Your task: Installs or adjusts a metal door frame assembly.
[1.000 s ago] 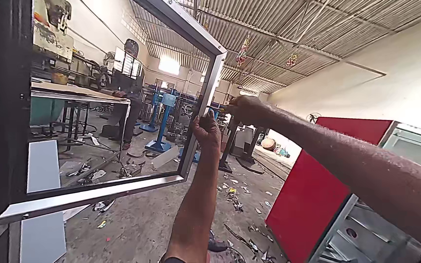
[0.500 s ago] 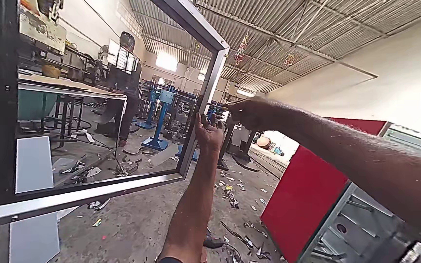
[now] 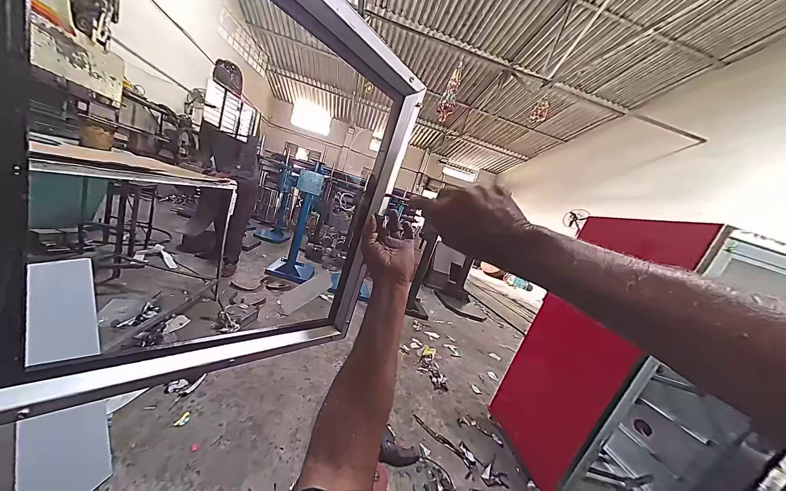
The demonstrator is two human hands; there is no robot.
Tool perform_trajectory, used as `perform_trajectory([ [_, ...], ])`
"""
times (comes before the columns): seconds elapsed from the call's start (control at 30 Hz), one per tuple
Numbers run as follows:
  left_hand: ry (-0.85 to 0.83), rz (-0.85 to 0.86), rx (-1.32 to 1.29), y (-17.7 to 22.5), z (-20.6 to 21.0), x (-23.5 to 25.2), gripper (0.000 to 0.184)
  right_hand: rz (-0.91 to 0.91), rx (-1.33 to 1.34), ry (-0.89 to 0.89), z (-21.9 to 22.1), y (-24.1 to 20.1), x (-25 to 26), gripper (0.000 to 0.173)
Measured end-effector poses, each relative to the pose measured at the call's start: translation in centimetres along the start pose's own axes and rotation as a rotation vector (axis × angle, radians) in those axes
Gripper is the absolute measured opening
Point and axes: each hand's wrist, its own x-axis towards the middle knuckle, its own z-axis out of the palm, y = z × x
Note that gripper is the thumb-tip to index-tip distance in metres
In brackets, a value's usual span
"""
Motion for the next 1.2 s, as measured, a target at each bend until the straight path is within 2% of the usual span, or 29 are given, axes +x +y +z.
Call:
perform_trajectory([
  [0.03, 0.021, 0.006, 0.023, 0.0, -0.1, 0.0, 0.035, 0.185, 0.276, -0.085, -0.1, 0.3, 0.5, 0.027],
  [0.1, 0.058, 0.018, 0.059, -0.1, 0.1, 0.1, 0.036, 0.542, 1.011, -0.271, 0.2, 1.3, 1.5, 0.024],
  [0.13, 0.064, 0.019, 0.078, -0.2, 0.2, 0.1, 0.036, 0.661, 1.278, -0.356, 0.2, 1.6, 1.6, 0.024],
  [0.17, 0.056, 0.016, 0.08, -0.2, 0.3, 0.1, 0.036, 0.686, 1.351, -0.407, 0.0, 1.6, 1.8, 0.027],
  [0.2, 0.051, 0.006, 0.073, -0.1, 0.3, -0.1, 0.036, 0.64, 1.23, -0.398, -0.3, 1.3, 1.8, 0.028],
  [0.23, 0.054, -0.007, 0.068, -0.1, 0.3, -0.3, 0.033, 0.54, 0.957, -0.352, -0.7, 1.0, 1.7, 0.027],
  [0.3, 0.068, -0.022, 0.051, 0.1, 0.5, -0.4, 0.029, 0.301, 0.468, -0.236, -1.2, 1.0, 1.4, 0.025],
  [0.4, 0.083, -0.031, 0.054, 0.4, 0.7, -0.3, 0.03, -0.09, -0.06, -0.008, -0.7, 1.0, 0.5, 0.019],
  [0.43, 0.069, -0.038, 0.055, 0.4, 0.6, -0.2, 0.03, -0.196, -0.22, 0.042, -0.6, 0.7, 0.2, 0.024],
  [0.5, 0.052, -0.035, 0.056, 0.4, 0.3, 0.0, 0.027, -0.265, -0.38, 0.009, -0.5, -0.4, -0.1, 0.027],
  [0.57, 0.036, -0.029, 0.047, 0.1, 0.0, 0.1, 0.022, -0.215, -0.386, -0.054, -0.3, -1.3, -0.1, 0.025],
  [0.67, 0.045, 0.02, 0.068, -0.1, 0.0, 0.3, 0.019, 0.047, -0.037, -0.078, -0.7, -1.3, 0.8, 0.029],
  [0.73, 0.048, 0.044, 0.106, -0.3, -0.1, 0.4, 0.022, 0.332, 0.451, -0.193, -1.5, -0.5, 1.8, 0.026],
  [0.8, 0.066, 0.065, 0.144, -0.3, -0.3, 0.4, 0.024, 0.635, 1.082, -0.324, -0.9, 0.7, 2.1, 0.02],
  [0.83, 0.074, 0.059, 0.152, -0.4, -0.1, 0.4, 0.023, 0.707, 1.239, -0.375, -1.1, 1.3, 2.0, 0.021],
  [0.87, 0.069, 0.05, 0.145, -0.3, 0.2, 0.3, 0.023, 0.689, 1.189, -0.382, -1.2, 1.5, 2.2, 0.024],
  [0.97, 0.048, 0.009, 0.097, -0.3, 0.2, 0.0, 0.026, 0.383, 0.52, -0.262, -1.2, 1.1, 2.0, 0.024],
  [1.07, 0.044, -0.015, -0.008, 0.1, 0.3, -0.1, 0.035, 0.15, 0.226, -0.12, -0.5, 1.0, 1.4, 0.031],
  [1.1, 0.056, -0.015, -0.023, 0.0, 0.4, -0.1, 0.036, 0.061, 0.124, -0.058, -0.4, 1.0, 1.1, 0.026],
  [1.13, 0.062, -0.017, -0.034, 0.1, 0.4, -0.2, 0.036, -0.035, -0.011, -0.009, -0.5, 0.8, 0.8, 0.019],
  [1.2, 0.067, -0.027, -0.017, 0.1, 0.3, -0.1, 0.031, -0.166, -0.258, 0.046, -0.3, -0.2, -0.2, 0.024],
])
